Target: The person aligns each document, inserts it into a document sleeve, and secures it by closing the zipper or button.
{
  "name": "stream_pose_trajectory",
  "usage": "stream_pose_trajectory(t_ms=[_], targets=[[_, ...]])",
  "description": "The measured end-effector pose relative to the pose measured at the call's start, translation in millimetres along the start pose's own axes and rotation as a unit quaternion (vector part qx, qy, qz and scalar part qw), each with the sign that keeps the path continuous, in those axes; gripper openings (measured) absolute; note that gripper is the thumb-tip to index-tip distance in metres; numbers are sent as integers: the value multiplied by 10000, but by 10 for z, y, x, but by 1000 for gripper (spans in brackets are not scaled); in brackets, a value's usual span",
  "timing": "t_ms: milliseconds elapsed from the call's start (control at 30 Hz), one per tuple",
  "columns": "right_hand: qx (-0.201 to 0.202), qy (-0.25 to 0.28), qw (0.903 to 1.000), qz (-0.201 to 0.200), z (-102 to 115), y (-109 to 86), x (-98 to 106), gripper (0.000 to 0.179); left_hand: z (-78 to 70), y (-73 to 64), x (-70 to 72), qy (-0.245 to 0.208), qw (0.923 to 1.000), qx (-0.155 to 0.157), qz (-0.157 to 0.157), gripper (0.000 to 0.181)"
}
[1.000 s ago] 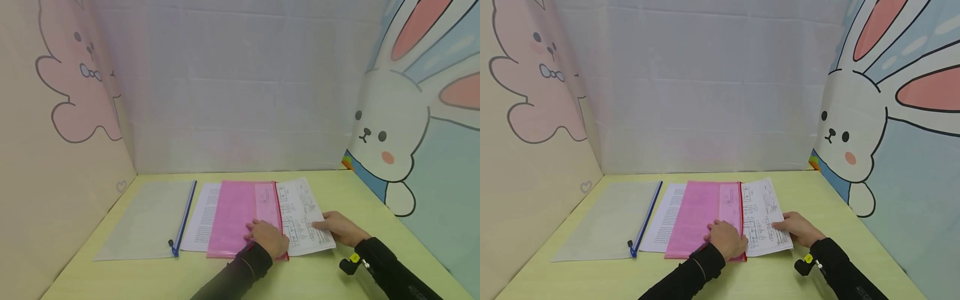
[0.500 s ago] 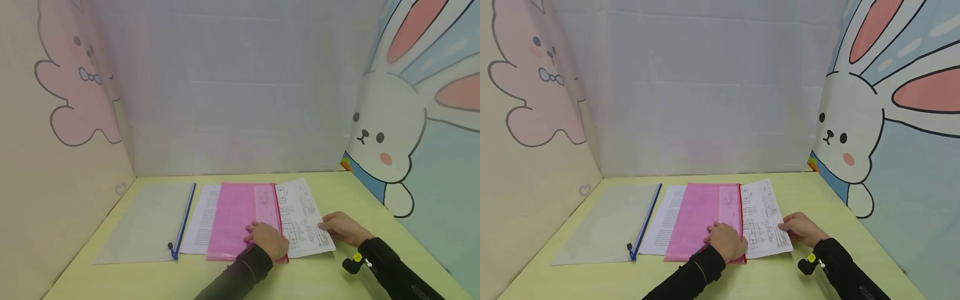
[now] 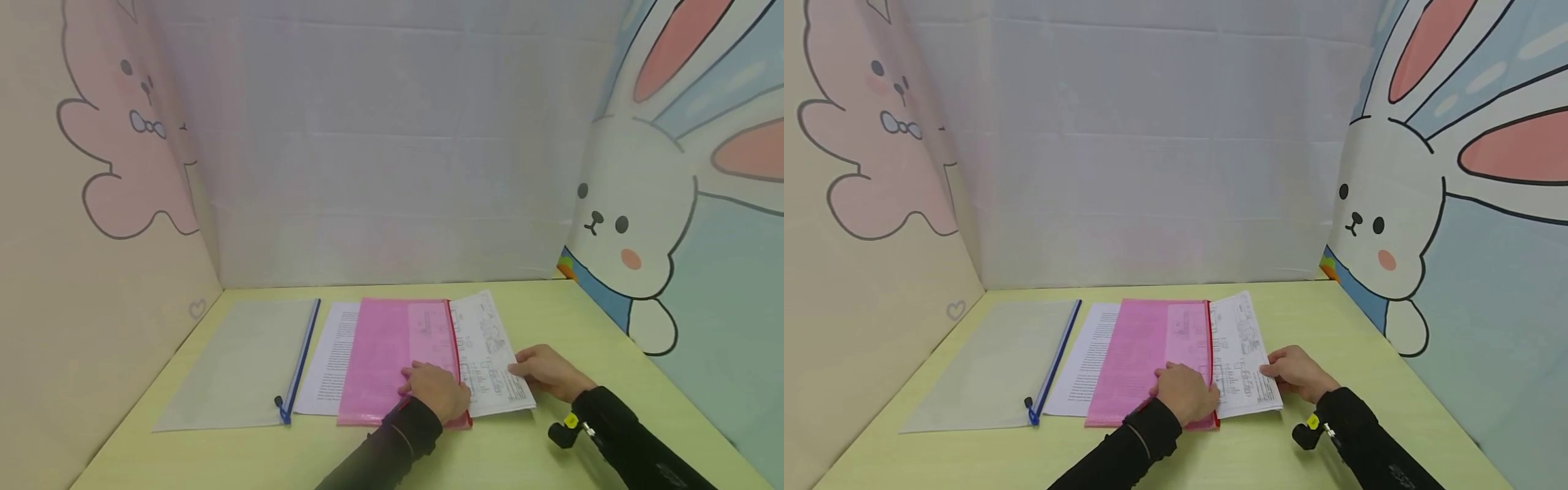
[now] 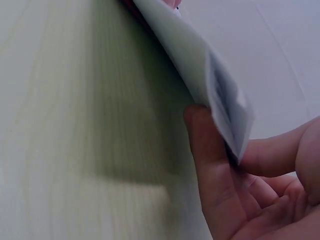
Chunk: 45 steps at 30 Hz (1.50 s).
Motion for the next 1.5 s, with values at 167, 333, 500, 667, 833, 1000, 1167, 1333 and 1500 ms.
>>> stream_pose_trajectory(t_ms=[167,333,500,667,833,1000,1167,1333,1500], targets=[[32,-155,9999,46,35,36,-71,37,3,-2,16,33,9999,-100,-42,72],[156,-68,9998,109,64,73,-141,32,5,-1,20,102,9999,-110,32,74],[168,-45,9998,114,79,96,-194,30,12,-9,24,40,10000,-55,18,74],[103,-109,9999,81,67,109,-197,30,21,-21,35,-50,10000,12,-23,75],[104,302,9988,363,4,141,-167,29,35,-20,35,-127,9999,44,-63,76],[173,647,9958,630,-34,143,-129,28,33,-32,27,-159,9998,74,-105,77],[192,616,9960,613,-14,129,-119,29,24,-31,36,-154,9998,92,-83,77],[219,163,9988,408,38,119,-117,29,33,-25,40,-271,9995,136,-49,79],[203,-178,9994,233,48,148,-127,30,39,-9,33,-375,9992,123,-3,81]])
Point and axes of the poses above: each hand's wrist, its own y-axis towards the middle knuckle, its own x-axis out of the back of the hand, z = x × y, the point moved 6 cm from there along y, towards the middle knuckle, and after that the axes turned 8 degrees about z, right-handed, at the moved point
